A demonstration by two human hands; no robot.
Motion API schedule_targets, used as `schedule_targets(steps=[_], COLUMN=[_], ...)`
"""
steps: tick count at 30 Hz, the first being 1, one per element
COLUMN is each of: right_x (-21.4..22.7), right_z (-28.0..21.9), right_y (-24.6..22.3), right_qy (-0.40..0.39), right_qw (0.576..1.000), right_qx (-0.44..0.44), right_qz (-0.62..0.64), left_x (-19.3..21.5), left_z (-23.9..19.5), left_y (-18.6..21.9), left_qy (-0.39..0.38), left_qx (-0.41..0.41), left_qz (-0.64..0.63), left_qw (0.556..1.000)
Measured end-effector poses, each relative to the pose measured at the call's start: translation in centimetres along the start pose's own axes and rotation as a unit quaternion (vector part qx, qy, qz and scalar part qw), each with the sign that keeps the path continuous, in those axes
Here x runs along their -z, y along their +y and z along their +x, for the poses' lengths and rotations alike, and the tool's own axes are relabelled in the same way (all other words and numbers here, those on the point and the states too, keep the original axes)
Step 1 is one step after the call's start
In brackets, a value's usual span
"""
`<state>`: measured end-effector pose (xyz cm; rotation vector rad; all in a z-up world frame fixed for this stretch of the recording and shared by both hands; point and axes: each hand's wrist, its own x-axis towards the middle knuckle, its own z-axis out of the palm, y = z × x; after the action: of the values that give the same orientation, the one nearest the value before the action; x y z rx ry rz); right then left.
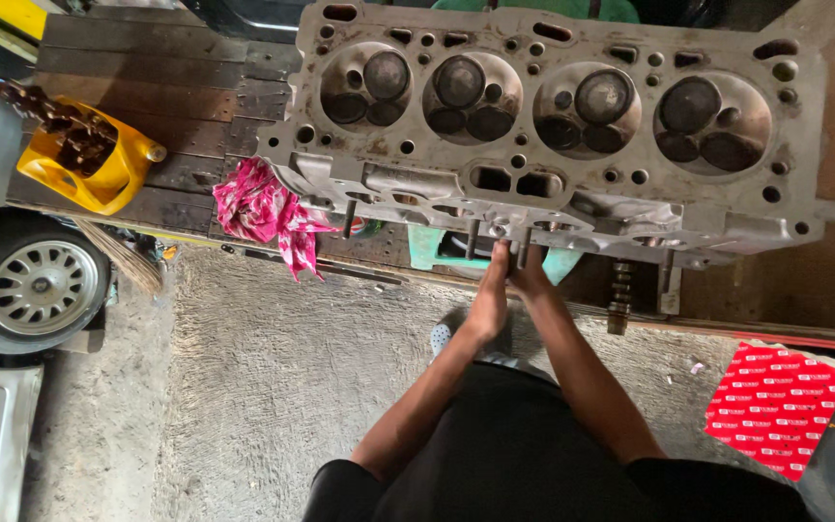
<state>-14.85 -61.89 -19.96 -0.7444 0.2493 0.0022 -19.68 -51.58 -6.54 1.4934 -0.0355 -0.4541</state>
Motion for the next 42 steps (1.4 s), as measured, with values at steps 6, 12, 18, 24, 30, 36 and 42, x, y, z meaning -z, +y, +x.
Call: schedule_targets(steps=[6,12,18,24,30,36,42], right_x=[-1.3,-3.0,-5.5,-2.5,-4.2,-0.5,-5.6], right_z=[-3.6,-2.0,-6.1,-0.6,-6.5,-1.1,-7.2], right_y=[0.3,-2.8,-2.7,-4.4,-2.0,-3.6,-2.7], right_qy=[0.066,-0.036,0.038,0.008,0.1,-0.015,0.056], right_qw=[0.998,0.98,0.976,0.969,0.994,0.974,0.994], right_qx=[0.009,0.078,0.066,0.025,-0.043,0.023,-0.014], right_qz=[-0.005,-0.177,-0.205,-0.244,-0.02,-0.224,-0.093], left_x=[0.6,-0.4,0.9,-0.8,1.0,-1.0,0.7], left_z=[5.3,-0.6,5.0,-1.9,3.0,-1.9,2.2], left_y=[-1.7,-0.9,-3.1,1.1,1.7,2.4,1.7], left_qy=[0.004,0.007,0.007,-0.01,0.009,-0.003,0.036], left_qx=[0.028,-0.055,-0.006,-0.023,0.056,-0.114,0.064], left_qz=[-0.271,0.043,-0.151,0.013,-0.12,0.129,-0.1], left_qw=[0.962,0.998,0.988,1.0,0.991,0.985,0.992])
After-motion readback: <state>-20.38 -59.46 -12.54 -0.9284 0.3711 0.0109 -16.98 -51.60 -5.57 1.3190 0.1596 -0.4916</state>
